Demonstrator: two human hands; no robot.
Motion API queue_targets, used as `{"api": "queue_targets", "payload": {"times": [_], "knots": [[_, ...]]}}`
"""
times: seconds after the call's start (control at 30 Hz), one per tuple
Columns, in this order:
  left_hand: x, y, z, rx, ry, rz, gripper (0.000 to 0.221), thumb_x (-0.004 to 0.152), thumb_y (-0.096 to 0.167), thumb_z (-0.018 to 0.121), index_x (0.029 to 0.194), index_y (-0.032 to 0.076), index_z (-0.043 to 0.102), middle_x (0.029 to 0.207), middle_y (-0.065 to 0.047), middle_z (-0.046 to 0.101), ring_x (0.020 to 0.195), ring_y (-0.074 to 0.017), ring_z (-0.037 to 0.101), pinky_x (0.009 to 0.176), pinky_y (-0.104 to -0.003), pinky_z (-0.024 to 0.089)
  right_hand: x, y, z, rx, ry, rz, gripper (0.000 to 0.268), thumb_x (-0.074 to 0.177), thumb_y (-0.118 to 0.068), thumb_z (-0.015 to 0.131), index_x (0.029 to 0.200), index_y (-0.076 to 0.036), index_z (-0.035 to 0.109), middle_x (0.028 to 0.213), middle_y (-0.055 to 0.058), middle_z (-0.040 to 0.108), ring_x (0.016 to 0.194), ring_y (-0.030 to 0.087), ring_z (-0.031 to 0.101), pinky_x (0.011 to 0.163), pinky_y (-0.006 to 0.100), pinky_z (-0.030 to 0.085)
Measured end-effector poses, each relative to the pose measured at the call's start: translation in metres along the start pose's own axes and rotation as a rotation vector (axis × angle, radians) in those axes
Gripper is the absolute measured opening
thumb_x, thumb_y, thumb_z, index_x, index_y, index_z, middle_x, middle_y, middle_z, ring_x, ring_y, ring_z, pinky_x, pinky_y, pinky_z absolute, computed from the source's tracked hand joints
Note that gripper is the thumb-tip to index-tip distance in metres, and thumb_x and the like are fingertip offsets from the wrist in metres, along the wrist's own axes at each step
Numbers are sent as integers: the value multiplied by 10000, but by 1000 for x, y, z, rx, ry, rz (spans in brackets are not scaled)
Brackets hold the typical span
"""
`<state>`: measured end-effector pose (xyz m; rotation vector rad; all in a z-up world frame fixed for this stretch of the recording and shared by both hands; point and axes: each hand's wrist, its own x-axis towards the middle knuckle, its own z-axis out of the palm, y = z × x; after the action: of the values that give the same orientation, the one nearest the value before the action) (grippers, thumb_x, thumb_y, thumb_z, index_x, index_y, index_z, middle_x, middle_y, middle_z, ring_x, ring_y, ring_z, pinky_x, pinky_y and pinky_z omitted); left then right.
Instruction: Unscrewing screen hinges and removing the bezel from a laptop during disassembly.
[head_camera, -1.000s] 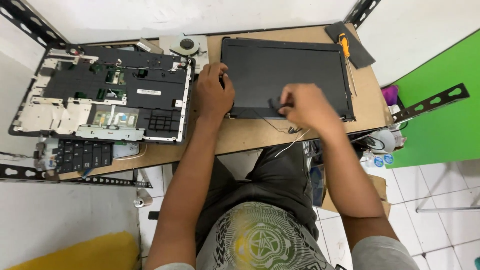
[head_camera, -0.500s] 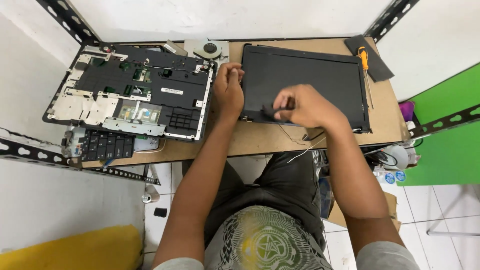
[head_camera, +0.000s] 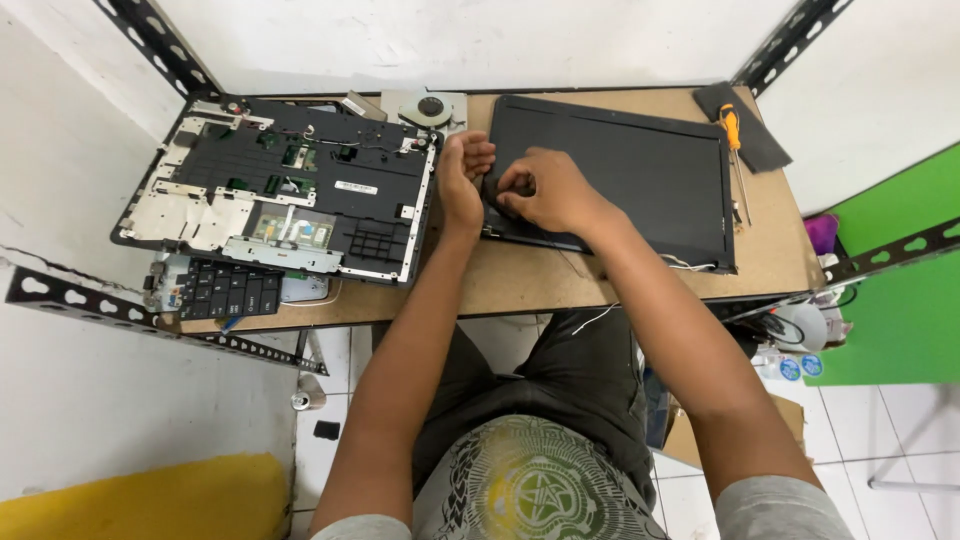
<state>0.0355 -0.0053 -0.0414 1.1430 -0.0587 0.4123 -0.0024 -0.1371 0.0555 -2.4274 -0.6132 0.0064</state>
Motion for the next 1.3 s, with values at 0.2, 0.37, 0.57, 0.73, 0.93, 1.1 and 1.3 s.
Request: {"api": "queue_targets", "payload": {"times": [0.2, 0.37, 0.57, 0.73, 0.93, 1.1, 1.3], "knots": [[-1, -1, -2, -9, 19, -20, 517, 993, 506, 323, 1064, 96, 630, 921, -100, 666, 810, -184, 647, 708, -259, 513, 3, 0, -15, -8, 47, 47, 327, 772, -174, 744, 1049, -17, 667, 832, 170, 584, 748, 338, 621, 597, 435, 518], [0, -4, -2, -29, 22, -24, 554, 997, 543, 313, 1070, 92, 627, 924, -103, 647, 804, -192, 633, 712, -284, 517, -11, -25, -30, 36, -89, 72, 248, 749, -194, 742, 955, -62, 702, 780, 137, 634, 713, 287, 619, 596, 397, 495], [-15, 38, 5, 122, -15, -48, 573, 995, 526, 256, 1067, 91, 622, 954, -111, 635, 853, -206, 638, 751, -275, 523, 2, -20, -24, 31, -179, 52, 232, 717, -173, 743, 926, -76, 718, 782, 120, 661, 715, 263, 616, 619, 382, 501], [-26, 69, 9, 379, -111, -44, 597, 1000, 488, 149, 1116, 98, 585, 1045, -138, 616, 952, -241, 646, 844, -323, 520, 11, 13, -38, -154, -48, 41, 265, 723, -204, 755, 960, -96, 709, 760, 120, 656, 718, 330, 643, 604, 425, 505], [-34, 98, 15, 516, -123, -31, 543, 993, 501, 192, 1068, 134, 586, 1028, -111, 601, 959, -228, 643, 864, -329, 508, -25, -10, -59, 104, -278, 142, 262, 703, -154, 738, 945, -61, 699, 799, 166, 671, 678, 262, 593, 594, 393, 469], [-37, 108, 19, 597, -146, 60, 355, 985, 395, 319, 906, 145, 559, 809, -49, 491, 764, -225, 572, 768, -402, 474, -12, 58, -65, -379, -48, 121, 221, 749, -185, 745, 956, -123, 703, 751, 103, 663, 679, 340, 643, 588, 418, 502], [-25, 84, 17, 489, -165, 155, 242, 980, 282, 396, 855, 120, 525, 722, -9, 374, 645, -132, 445, 669, -356, 449, -31, -5, -67, 34, -329, 184, 248, 725, -134, 731, 967, -81, 709, 849, 179, 699, 676, 302, 626, 617, 397, 476]]}}
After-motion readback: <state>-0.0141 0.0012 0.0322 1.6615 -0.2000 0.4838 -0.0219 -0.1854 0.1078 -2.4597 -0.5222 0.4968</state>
